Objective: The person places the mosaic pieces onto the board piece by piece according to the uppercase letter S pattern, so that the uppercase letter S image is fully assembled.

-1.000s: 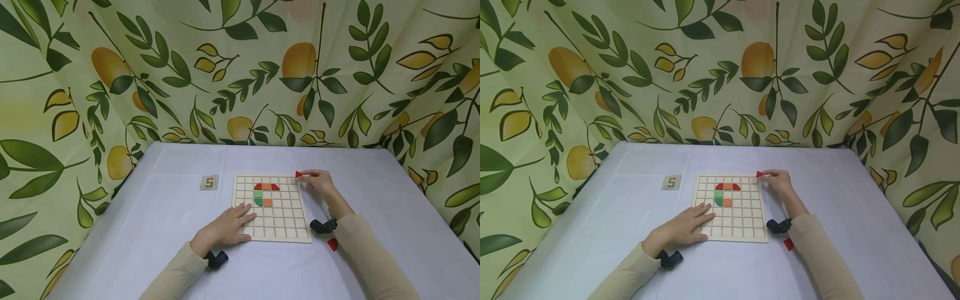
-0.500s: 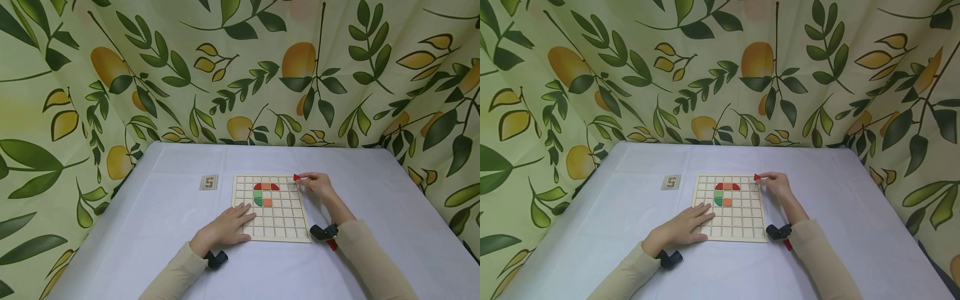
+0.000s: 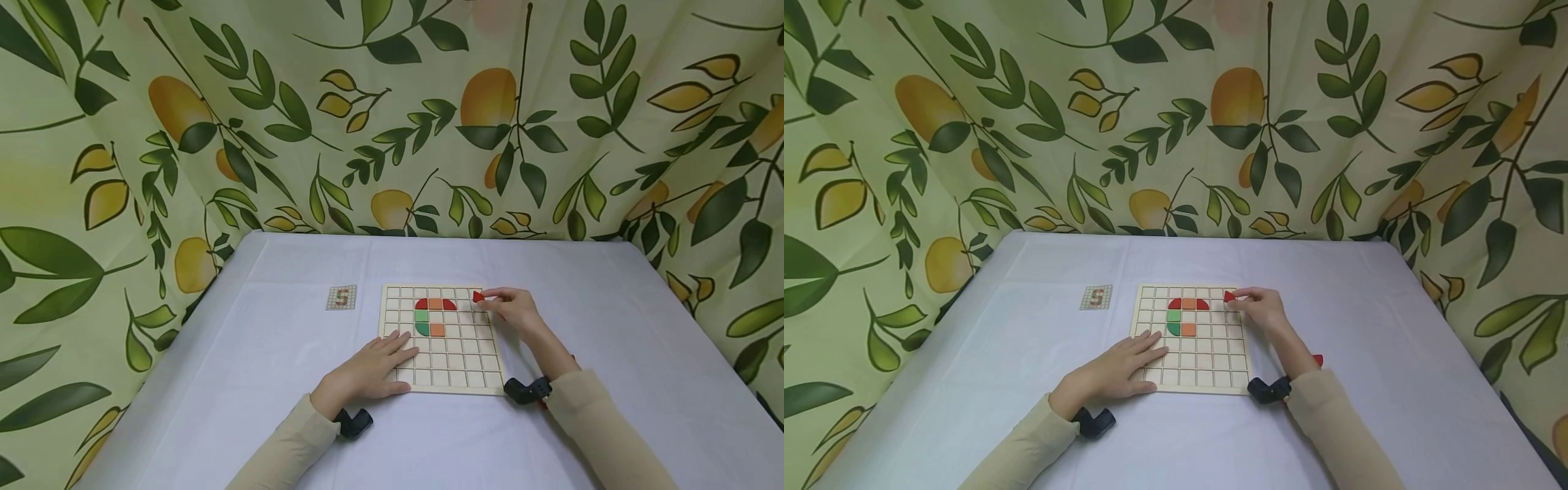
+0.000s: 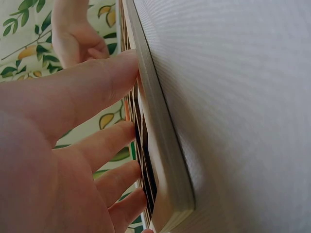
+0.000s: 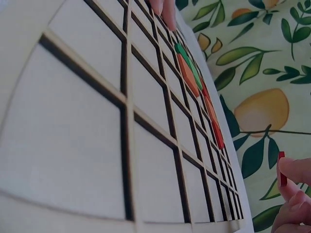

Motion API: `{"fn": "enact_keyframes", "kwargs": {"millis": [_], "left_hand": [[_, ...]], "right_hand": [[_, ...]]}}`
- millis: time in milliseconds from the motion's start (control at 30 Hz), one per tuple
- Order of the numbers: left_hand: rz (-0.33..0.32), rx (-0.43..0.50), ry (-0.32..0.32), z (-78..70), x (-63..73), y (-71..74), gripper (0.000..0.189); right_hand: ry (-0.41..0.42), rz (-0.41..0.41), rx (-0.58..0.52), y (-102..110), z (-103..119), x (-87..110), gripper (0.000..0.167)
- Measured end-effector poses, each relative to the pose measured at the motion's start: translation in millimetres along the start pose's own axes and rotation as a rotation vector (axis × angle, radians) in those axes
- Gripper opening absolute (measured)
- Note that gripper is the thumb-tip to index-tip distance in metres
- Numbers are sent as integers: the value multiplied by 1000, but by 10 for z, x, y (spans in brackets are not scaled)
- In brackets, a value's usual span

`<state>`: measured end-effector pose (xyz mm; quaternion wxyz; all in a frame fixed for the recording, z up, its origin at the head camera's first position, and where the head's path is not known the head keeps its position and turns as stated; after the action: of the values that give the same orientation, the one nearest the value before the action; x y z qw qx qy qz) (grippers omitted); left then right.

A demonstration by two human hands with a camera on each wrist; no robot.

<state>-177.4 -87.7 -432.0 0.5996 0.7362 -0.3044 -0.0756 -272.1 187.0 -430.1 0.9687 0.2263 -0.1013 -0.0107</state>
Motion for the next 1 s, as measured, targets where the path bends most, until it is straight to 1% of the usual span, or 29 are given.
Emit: {"fn": "enact_keyframes", "kwargs": {"millis": [233, 633, 867, 1000], "left_hand": [[0, 2, 2, -6, -3, 6, 65], [-3, 6, -15, -1, -3, 2, 65], [3, 13, -5, 5, -3, -4, 65], [2, 10, -4, 5, -5, -5, 65]], "right_hand": [[-2, 14, -10, -50, 8, 52, 41], [24, 52, -13, -155, -36, 141, 39], [-1, 72, -43, -254, -84, 175, 39], [1, 83, -56, -290, -96, 191, 37]]}}
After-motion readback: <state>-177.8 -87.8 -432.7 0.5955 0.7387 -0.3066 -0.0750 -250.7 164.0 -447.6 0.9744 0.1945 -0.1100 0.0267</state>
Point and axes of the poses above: each hand's wrist, its own x-axis away from the middle knuckle, its own y-axis out of the back of the hand, z = x × y, the point moved 4 cm from there along -x, towards the middle knuckle, and after that the axes turned 4 degrees about y, right-handed, at the moved point
